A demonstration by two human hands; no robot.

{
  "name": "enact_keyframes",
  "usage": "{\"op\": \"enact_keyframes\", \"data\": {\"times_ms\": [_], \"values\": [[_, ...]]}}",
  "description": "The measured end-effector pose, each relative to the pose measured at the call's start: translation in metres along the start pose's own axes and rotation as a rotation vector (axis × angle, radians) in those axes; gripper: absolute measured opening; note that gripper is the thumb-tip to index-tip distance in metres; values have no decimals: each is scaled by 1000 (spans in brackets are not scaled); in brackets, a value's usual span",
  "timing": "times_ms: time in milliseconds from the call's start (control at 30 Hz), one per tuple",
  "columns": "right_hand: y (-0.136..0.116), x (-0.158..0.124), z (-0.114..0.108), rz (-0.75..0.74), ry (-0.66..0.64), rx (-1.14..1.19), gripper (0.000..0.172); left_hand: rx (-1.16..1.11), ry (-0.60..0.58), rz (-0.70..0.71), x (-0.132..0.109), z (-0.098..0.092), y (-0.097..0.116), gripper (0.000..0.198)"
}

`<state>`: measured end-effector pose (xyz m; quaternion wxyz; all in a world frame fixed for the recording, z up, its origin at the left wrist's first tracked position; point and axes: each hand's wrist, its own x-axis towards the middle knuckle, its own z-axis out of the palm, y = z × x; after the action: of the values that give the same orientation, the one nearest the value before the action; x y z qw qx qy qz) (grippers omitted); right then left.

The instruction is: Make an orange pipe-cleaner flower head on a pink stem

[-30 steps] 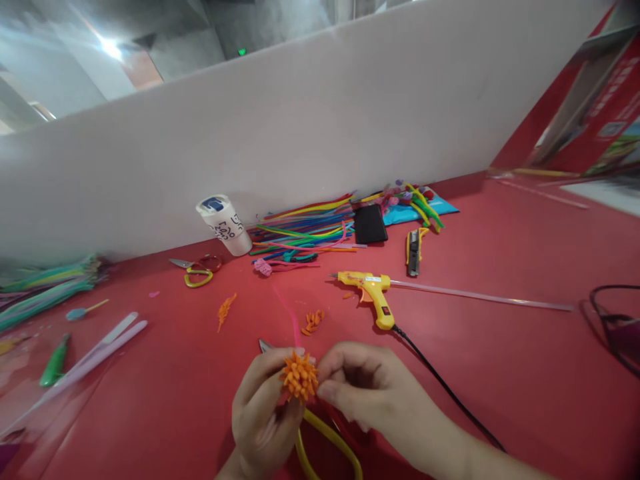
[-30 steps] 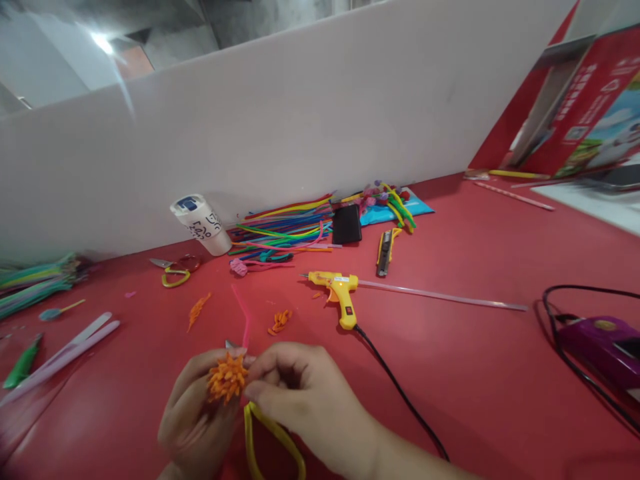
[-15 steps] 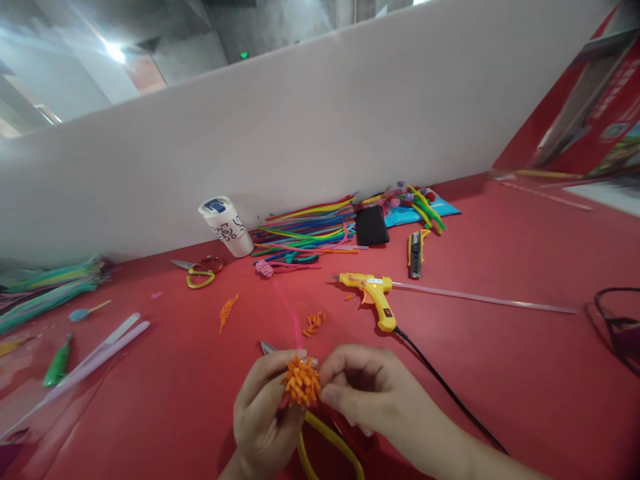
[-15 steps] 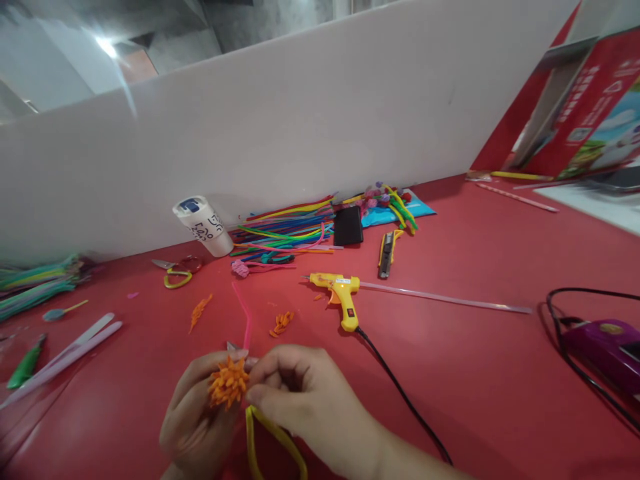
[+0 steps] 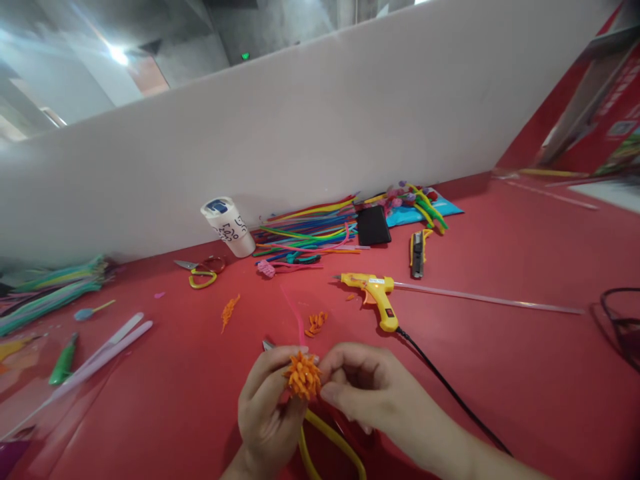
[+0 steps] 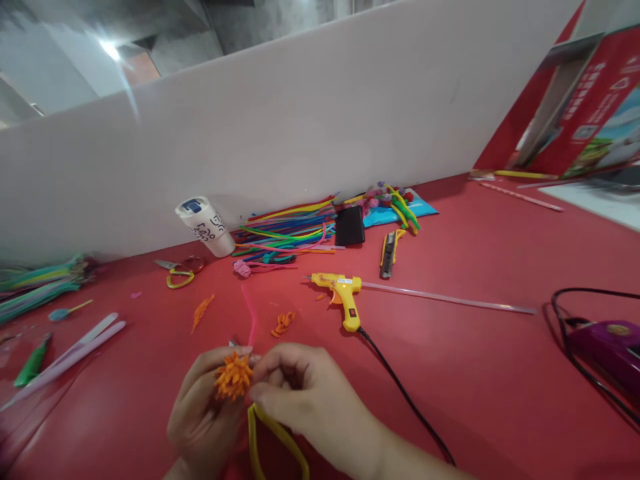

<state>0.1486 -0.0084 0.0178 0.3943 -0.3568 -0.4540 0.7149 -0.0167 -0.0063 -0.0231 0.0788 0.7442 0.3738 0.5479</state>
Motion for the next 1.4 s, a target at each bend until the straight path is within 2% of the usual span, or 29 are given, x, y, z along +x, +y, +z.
{"op": "enact_keyframes", "data": {"times_ms": [800,967,1167,1233,1300,1400], "values": [[0,-1,-1,36,15,-6,18,37,-41,100,0,-3,-2,17],[-1,0,-1,31,8,-8,16,31,-37,88,-1,-3,-3,16],[-2,-1,-1,27,-12,-36,23,-32,-23,13,-1,-1,-2,19],[-5,-1,-4,13,-11,-101,26,-58,-12,-26,0,-1,-1,20],[-11,-1,-11,-56,55,-270,27,-89,-17,-81,0,-1,3,18],[-19,7,-33,-162,309,-819,30,-173,31,-278,-2,3,11,13]]}}
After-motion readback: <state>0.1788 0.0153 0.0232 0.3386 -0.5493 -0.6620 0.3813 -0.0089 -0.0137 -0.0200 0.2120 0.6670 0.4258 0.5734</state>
